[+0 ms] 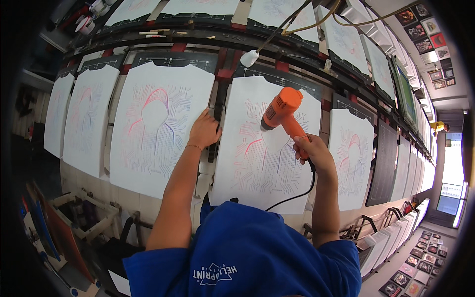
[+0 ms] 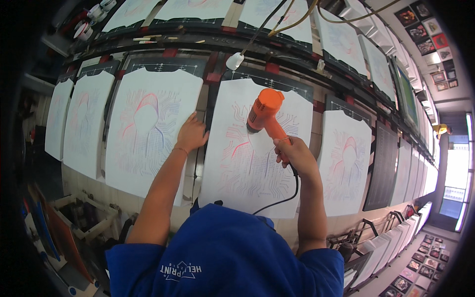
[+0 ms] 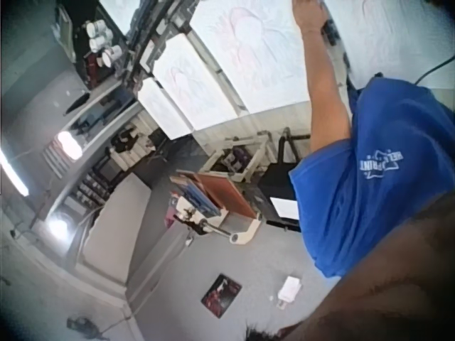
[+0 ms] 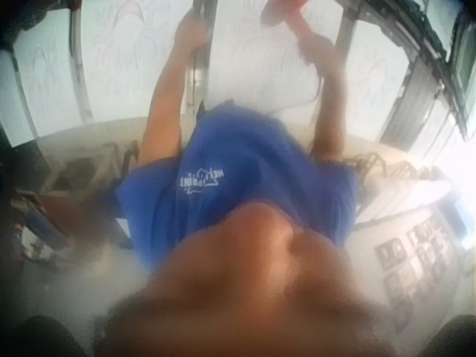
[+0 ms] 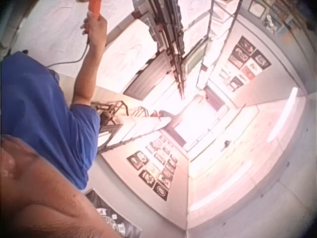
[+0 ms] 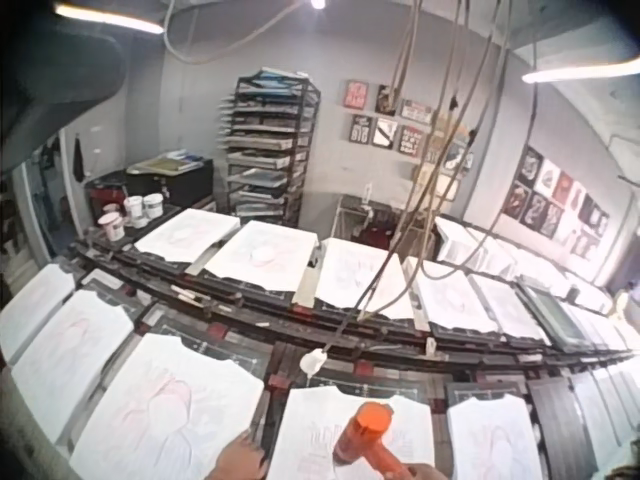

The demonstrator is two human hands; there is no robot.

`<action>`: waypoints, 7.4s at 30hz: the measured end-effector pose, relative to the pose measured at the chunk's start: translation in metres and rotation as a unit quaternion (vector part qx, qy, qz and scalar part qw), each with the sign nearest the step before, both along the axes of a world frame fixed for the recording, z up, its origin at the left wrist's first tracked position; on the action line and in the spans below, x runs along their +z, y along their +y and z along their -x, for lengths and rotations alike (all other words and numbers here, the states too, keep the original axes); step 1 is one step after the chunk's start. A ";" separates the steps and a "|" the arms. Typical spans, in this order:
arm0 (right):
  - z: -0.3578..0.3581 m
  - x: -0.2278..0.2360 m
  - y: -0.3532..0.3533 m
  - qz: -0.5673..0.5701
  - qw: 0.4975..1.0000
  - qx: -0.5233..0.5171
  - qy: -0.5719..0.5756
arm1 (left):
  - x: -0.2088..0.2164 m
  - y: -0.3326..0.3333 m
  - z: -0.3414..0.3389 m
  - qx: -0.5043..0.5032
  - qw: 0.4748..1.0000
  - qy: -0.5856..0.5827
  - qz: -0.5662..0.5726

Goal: The person uses an orange heat gun to apply heat to a white t-shirt with a pink and blue circuit-like design, which is laid flat on a workbench. The person moves the heat gun back and forth over the design while occasionally touching the fabric with their left hand to check the surface.

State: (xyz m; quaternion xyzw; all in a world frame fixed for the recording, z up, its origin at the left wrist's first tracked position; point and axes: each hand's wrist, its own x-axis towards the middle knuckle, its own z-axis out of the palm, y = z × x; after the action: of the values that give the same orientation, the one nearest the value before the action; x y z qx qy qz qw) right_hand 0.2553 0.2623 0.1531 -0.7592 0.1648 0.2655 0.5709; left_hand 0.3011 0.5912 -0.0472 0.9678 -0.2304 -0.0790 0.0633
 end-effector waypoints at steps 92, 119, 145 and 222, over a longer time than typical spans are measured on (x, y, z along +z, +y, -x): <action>-0.048 -0.015 0.091 0.007 0.998 0.007 -0.054 | -0.012 0.013 0.006 0.021 0.957 -0.127 0.259; 0.012 -0.008 0.072 -0.014 0.999 -0.028 -0.013 | -0.006 0.014 0.005 0.017 0.953 -0.136 0.269; 0.039 -0.001 0.089 -0.034 0.999 0.012 0.014 | 0.003 0.014 0.006 0.020 0.947 -0.140 0.290; 0.005 -0.032 0.004 0.006 0.983 -0.159 -0.093 | 0.008 0.013 0.064 0.051 0.989 -0.033 0.133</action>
State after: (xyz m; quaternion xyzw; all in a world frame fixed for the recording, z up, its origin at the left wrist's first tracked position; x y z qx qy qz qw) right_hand 0.2508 0.2660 0.1214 -0.7478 0.2316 0.0989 0.6143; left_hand 0.2374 0.6043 -0.0392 0.9634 -0.1908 -0.0121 0.1879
